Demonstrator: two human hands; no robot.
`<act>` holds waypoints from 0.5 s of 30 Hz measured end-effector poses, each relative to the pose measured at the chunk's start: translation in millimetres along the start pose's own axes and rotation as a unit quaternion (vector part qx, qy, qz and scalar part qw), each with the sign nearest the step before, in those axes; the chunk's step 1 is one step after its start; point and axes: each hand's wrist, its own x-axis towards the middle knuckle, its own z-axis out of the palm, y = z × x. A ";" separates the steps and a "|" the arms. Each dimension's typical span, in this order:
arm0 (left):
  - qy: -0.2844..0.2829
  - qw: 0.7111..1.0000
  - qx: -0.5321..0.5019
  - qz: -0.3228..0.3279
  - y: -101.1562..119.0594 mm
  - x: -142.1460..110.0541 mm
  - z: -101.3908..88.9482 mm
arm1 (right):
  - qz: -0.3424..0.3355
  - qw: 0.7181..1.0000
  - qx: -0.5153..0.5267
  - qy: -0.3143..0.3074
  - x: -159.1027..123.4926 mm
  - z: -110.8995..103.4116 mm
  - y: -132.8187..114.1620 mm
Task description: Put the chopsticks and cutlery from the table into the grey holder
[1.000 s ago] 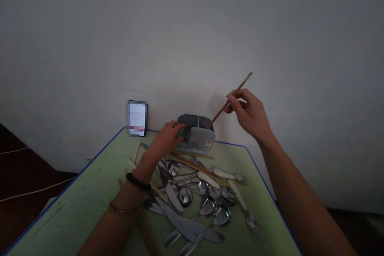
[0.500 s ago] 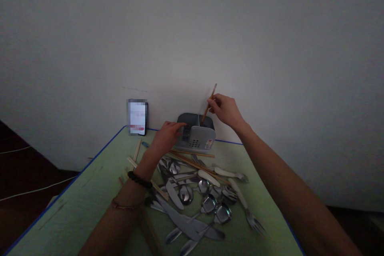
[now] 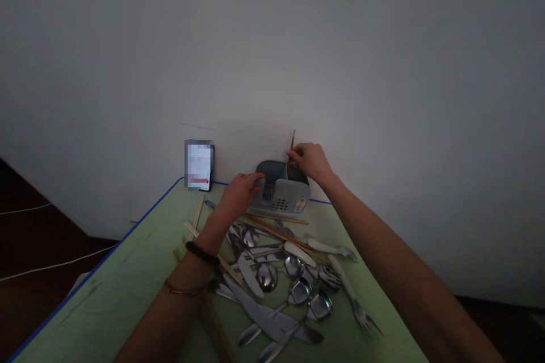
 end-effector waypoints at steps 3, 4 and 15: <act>-0.002 1.000 -0.001 0.003 -0.1 -0.3 -0.1 | 0.014 1.000 -0.023 -0.008 -2.1 1.4 0.4; -0.004 1.000 -0.001 0.003 -0.1 -0.4 -0.1 | 0.019 0.999 -0.032 -0.012 -2.6 2.0 0.6; -0.010 1.000 -0.008 0.004 2.0 -0.5 -1.7 | 0.036 0.995 -0.091 -0.036 -4.3 12.6 -1.3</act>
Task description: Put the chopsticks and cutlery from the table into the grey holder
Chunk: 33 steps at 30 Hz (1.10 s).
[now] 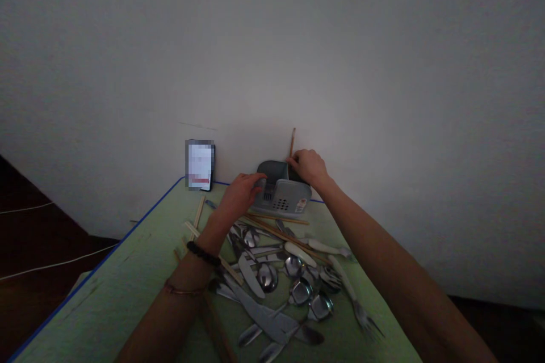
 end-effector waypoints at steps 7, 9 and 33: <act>0.002 1.000 -0.007 0.004 -5.3 -0.5 3.7 | 0.021 0.999 0.016 0.029 -15.0 -3.8 2.5; 0.010 1.000 -0.016 0.009 -6.1 -0.8 5.1 | 0.020 0.996 0.058 0.065 -32.2 -4.6 5.1; -0.307 0.951 0.041 0.005 3.2 -36.4 -6.6 | -0.052 0.960 0.099 -0.257 -140.4 42.7 15.5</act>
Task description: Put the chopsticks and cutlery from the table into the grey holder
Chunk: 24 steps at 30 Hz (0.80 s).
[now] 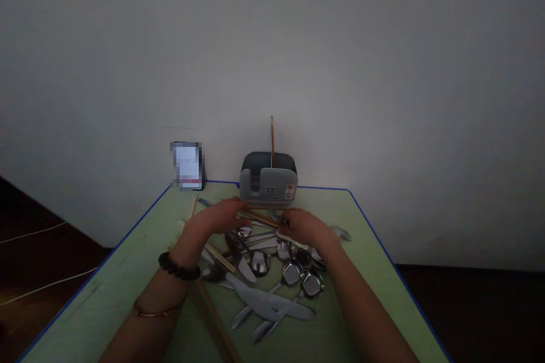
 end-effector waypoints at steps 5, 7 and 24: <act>0.010 1.000 0.004 -0.014 -12.2 0.9 -1.9 | 0.010 1.000 -0.010 0.006 6.0 6.1 1.9; 0.011 1.000 0.006 -0.012 -16.1 3.1 -1.5 | 0.011 1.000 -0.009 0.006 7.8 7.2 3.2; 0.011 0.994 0.096 -0.049 -46.6 19.8 18.8 | -0.008 1.000 0.020 -0.008 11.2 9.9 7.4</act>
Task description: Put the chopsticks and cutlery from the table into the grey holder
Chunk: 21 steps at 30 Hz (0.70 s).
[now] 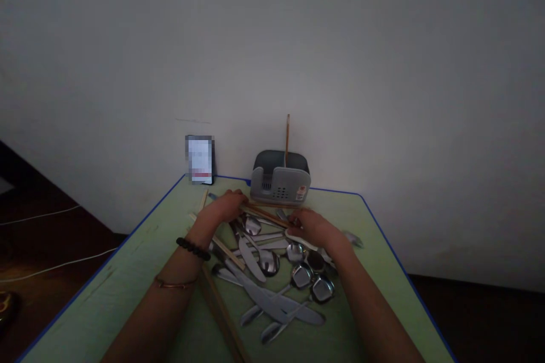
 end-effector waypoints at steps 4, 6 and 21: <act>-0.007 1.000 0.001 -0.007 1.2 0.6 -0.3 | 0.001 1.000 0.003 -0.017 -0.2 -1.4 0.2; -0.013 1.000 -0.001 -0.012 0.9 1.3 -1.0 | 0.001 1.000 0.006 -0.024 -0.3 -1.4 0.7; 0.031 0.996 -0.075 0.026 3.3 -12.8 -32.2 | -0.027 0.998 0.030 -0.056 -11.5 -17.4 6.2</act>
